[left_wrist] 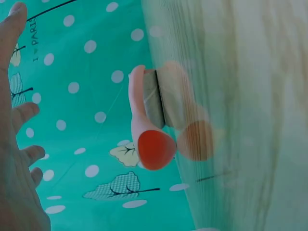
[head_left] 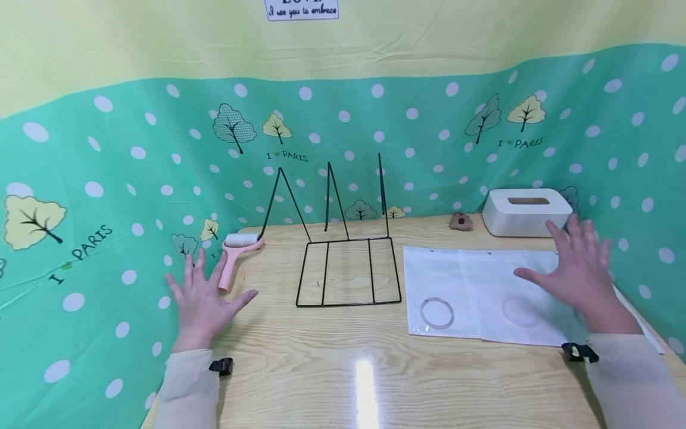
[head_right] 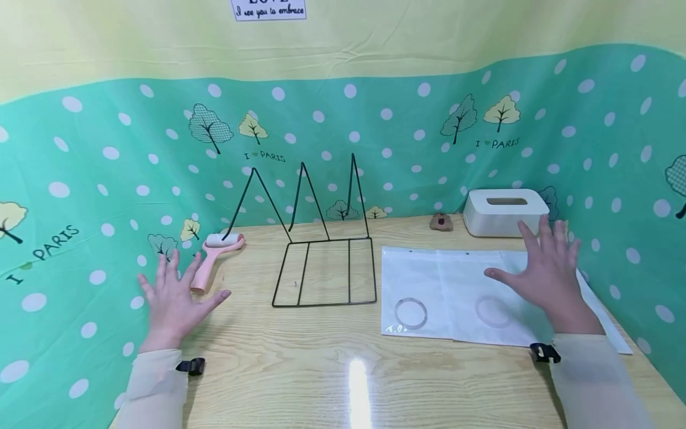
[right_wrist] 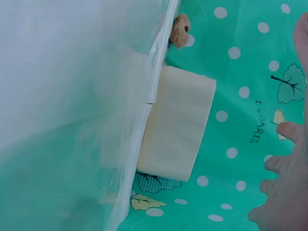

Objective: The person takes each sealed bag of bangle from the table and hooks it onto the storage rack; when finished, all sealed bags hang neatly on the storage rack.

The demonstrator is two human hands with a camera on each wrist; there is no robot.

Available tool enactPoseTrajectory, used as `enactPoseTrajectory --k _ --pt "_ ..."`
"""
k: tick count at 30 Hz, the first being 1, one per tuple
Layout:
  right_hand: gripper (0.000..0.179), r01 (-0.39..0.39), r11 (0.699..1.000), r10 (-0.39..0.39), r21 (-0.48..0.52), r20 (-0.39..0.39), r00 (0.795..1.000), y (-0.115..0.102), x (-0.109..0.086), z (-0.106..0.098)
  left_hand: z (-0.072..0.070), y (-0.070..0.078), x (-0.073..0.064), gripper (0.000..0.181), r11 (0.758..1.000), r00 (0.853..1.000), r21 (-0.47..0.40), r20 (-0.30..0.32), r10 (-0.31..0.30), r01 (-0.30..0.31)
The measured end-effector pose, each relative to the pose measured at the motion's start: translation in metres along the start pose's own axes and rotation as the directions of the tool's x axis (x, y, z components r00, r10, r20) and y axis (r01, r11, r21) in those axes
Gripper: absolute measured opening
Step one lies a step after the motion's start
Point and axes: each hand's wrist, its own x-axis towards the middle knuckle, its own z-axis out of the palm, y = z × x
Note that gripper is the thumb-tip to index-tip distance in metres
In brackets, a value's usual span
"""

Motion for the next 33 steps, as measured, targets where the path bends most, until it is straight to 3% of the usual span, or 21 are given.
enactPoseTrajectory --k 13,21,33 --pt "0.13 0.055 0.994 -0.056 0.095 0.008 0.998 -0.017 0.017 0.007 0.001 0.011 -0.001 0.117 0.999 1.0 -0.041 0.019 0.017 -0.016" --pt "0.132 0.003 0.991 -0.013 0.134 0.073 0.997 -0.028 0.028 0.012 0.006 0.018 0.001 0.113 0.993 0.998 -0.103 0.008 0.058 -0.057" --pt "0.125 0.001 0.984 -0.036 0.18 0.188 0.981 -0.04 0.048 0.024 0.01 0.033 -0.002 0.108 0.972 0.996 -0.228 0.039 0.074 -0.064"
